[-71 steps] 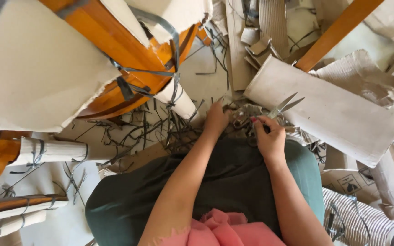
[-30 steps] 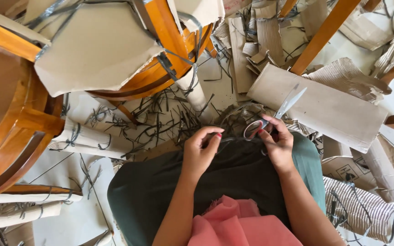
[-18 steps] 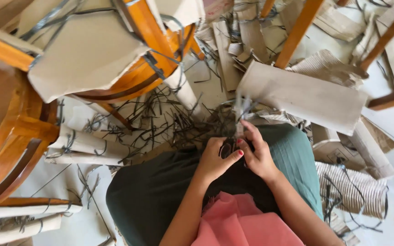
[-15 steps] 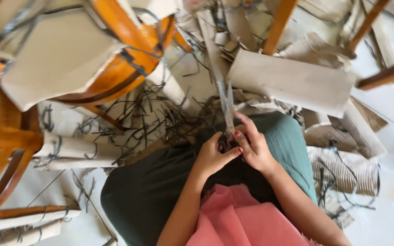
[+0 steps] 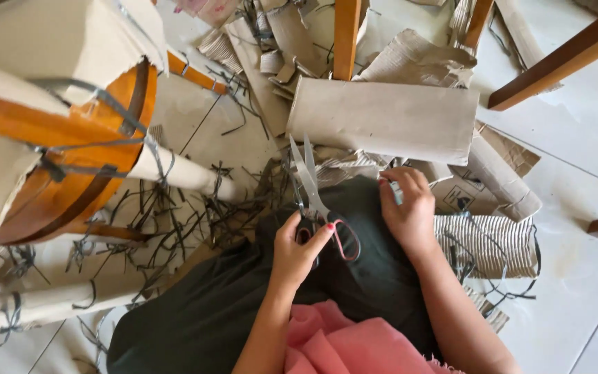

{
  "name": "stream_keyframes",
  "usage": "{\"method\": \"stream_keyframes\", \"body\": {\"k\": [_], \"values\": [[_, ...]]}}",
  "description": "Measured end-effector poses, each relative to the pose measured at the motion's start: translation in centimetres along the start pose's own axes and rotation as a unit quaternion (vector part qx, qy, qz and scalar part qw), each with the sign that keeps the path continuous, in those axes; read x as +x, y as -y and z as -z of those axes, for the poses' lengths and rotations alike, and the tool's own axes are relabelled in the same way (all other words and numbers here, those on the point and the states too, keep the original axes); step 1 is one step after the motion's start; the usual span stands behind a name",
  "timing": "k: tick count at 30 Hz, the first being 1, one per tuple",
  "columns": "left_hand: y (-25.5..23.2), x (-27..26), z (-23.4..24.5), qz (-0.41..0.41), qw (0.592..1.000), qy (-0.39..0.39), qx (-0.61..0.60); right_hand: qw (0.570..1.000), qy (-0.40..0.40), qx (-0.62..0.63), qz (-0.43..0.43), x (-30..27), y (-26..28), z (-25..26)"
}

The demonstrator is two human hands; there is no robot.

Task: Wrapping a furniture leg with cardboard and securing it with ties

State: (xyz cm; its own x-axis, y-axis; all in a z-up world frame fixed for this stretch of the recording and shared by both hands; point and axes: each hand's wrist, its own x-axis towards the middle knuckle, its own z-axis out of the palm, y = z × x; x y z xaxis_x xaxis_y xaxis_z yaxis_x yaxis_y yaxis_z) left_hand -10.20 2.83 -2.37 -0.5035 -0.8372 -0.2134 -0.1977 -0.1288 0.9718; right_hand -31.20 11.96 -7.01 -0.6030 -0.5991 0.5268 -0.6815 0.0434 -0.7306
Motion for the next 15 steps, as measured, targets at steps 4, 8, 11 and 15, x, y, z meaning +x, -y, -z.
{"method": "stream_keyframes", "body": {"k": [4,8,11,15], "values": [[-1.2,0.6,-1.7,-0.001,1.000,0.008,0.009,0.995,0.006,-0.069,-0.074,-0.1,-7.2,-1.1],[-3.7,2.4,-3.7,0.029,0.998,0.054,0.016,0.974,0.021,-0.217,-0.059,0.8,-11.3,-3.1],[-4.2,3.5,-4.7,0.084,0.993,0.079,0.016,0.950,0.070,-0.278,-0.126,0.4,-14.4,-4.7],[-3.1,4.9,-5.6,0.090,0.993,0.079,0.015,0.970,-0.014,-0.243,-0.011,1.4,-16.8,-4.1]]}}
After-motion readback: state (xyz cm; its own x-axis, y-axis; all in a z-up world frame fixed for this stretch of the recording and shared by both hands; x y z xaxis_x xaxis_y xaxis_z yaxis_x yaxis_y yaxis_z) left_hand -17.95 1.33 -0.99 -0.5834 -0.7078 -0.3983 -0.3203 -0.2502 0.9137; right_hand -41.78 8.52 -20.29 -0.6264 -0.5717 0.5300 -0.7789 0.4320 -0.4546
